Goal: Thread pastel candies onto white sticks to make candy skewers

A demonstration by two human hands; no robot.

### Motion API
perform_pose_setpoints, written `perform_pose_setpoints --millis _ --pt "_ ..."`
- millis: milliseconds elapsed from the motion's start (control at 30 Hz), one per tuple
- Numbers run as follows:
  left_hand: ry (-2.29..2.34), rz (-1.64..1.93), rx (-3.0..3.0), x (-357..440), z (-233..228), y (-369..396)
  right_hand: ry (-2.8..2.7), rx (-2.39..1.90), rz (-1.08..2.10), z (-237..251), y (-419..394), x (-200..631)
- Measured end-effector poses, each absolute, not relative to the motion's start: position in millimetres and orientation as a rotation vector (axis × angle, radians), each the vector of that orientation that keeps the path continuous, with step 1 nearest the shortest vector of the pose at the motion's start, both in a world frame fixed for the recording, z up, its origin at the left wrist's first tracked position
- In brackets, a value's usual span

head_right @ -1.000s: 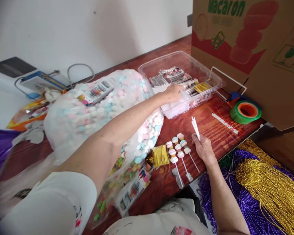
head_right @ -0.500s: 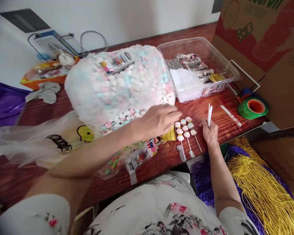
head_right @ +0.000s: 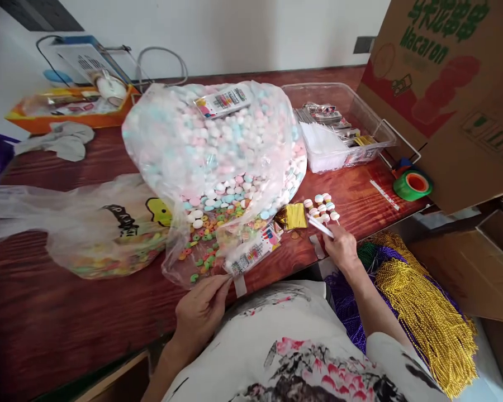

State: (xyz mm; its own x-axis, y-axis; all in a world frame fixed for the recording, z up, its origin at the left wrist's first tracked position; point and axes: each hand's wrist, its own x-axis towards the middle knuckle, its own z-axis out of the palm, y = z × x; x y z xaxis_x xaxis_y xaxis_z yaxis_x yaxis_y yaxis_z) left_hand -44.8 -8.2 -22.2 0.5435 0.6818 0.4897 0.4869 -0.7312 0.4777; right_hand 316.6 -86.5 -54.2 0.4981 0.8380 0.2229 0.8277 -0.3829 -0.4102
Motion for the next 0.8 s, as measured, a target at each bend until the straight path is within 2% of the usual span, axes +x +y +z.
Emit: perform_pose_setpoints --millis 300,367,467,567,733,800 --pt "1.007 0.844 2.52 -43 -33 -4 -1.17 -2.333 -0.036 -57 -71 358" --pt "1.044 0.818 2.505 -46 -34 -5 -1.066 -2.215 -0.068 -60 -72 356" --pt "1.187 0.823 2.475 -57 -31 -3 -0.726 -1.813 -0.071 -59 -74 331" --pt "1.358 0.839 2.423 -72 -26 5 -0.575 -1.499 0.087 -56 -74 297" --pt "1.501 0.783 2.339 -84 -22 27 -0.752 -1.466 0.596 -58 -68 276" --pt "1.477 0.642 2.366 -81 -22 35 -0.778 -1.468 0.642 -59 -65 279"
